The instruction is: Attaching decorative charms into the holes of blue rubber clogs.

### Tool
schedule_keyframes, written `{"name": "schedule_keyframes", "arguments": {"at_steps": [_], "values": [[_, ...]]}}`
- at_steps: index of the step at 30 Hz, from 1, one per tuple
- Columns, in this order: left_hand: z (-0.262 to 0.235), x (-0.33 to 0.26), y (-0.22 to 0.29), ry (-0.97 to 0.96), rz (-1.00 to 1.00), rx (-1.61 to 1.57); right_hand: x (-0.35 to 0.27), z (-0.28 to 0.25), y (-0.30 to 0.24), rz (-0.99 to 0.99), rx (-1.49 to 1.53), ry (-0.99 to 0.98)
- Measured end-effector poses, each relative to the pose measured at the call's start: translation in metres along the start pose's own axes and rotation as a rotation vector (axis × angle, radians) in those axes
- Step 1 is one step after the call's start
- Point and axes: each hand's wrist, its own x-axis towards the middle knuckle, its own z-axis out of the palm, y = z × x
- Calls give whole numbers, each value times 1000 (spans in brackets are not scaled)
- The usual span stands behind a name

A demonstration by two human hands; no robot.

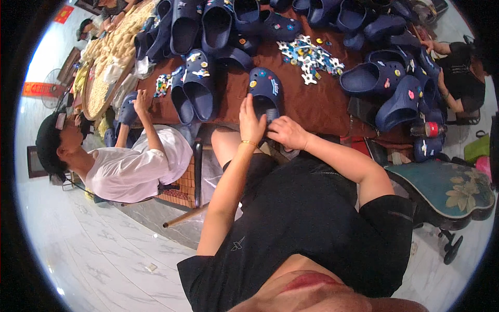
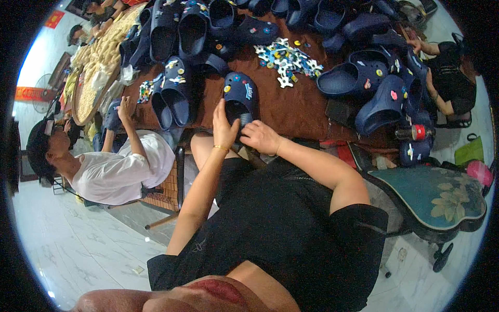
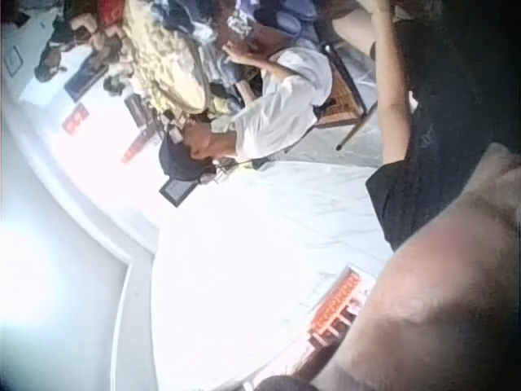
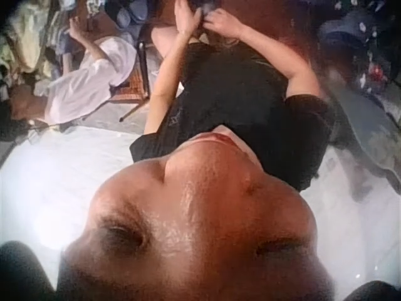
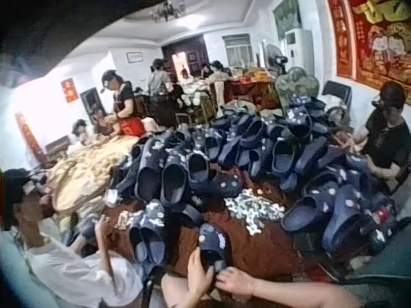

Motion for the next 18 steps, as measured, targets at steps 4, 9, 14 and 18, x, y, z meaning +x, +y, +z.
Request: {"name": "schedule_keyframes", "arguments": {"at_steps": [4,9,14,18], "values": [[6,-5,-20,-14,-123,65,-10,-24,15,274,29,162],[2,16,-34,-132,-162,184,-49,-24,91,761,-124,215],[-11,23,-26,284,102,193,-23,-20,127,804,-94,247],[-11,1,-19,130,78,88,9,-16,138,1131,-186,17]]}}
